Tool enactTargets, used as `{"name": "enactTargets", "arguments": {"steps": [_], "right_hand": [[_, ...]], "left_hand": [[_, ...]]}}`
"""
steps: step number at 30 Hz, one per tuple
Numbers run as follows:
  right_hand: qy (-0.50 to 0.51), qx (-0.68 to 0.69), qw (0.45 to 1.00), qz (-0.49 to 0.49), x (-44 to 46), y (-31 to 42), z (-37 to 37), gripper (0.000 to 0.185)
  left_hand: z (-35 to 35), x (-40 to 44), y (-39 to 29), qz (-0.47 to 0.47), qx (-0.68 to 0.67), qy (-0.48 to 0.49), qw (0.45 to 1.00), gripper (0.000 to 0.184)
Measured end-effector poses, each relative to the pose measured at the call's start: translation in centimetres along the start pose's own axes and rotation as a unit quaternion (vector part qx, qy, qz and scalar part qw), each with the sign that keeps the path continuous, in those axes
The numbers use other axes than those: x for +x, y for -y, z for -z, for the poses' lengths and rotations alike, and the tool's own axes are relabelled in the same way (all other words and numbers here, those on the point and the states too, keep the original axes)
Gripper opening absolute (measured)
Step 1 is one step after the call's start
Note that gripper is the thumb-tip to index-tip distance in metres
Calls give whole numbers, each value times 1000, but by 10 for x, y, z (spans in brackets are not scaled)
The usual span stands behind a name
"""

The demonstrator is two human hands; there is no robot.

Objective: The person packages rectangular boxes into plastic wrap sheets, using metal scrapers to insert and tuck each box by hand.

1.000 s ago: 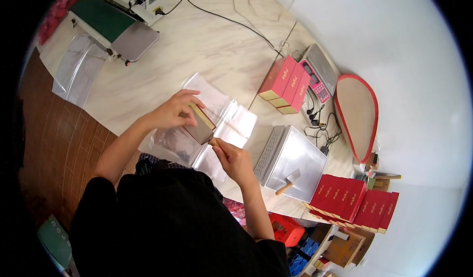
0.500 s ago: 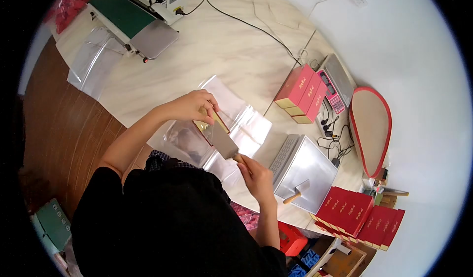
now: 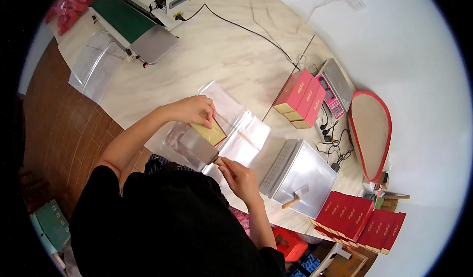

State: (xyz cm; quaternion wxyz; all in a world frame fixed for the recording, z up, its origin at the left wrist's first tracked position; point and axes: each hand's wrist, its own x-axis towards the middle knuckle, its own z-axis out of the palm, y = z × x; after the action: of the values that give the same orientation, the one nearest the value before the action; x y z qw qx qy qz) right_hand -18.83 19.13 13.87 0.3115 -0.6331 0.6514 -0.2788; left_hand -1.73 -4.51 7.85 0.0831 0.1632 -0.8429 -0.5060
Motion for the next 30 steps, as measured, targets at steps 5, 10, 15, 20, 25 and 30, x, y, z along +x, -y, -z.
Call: {"name": "enactTargets", "arguments": {"steps": [5, 10, 15, 20, 25, 30], "right_hand": [[-43, -41, 998, -9, 7, -9, 0, 24], [-78, -83, 993, -18, 5, -9, 3, 24], [-89, -119, 989, -27, 6, -5, 2, 25], [-56, -187, 980, -35, 9, 3, 3, 23], [-37, -208, 977, -41, -3, 1, 8, 23], [-31, -215, 975, -48, -19, 0, 15, 23]], "left_hand": [[-1, -1, -4, 24, -9, -28, 999, 13], [-12, -8, 12, 50, -173, -230, 956, 18], [-54, -18, 34, 6, -333, -328, 884, 44], [-74, -13, 40, -58, -289, -418, 859, 65], [-74, -2, 51, -59, -322, -446, 833, 61], [-73, 0, 48, -62, -355, -455, 814, 51]]}}
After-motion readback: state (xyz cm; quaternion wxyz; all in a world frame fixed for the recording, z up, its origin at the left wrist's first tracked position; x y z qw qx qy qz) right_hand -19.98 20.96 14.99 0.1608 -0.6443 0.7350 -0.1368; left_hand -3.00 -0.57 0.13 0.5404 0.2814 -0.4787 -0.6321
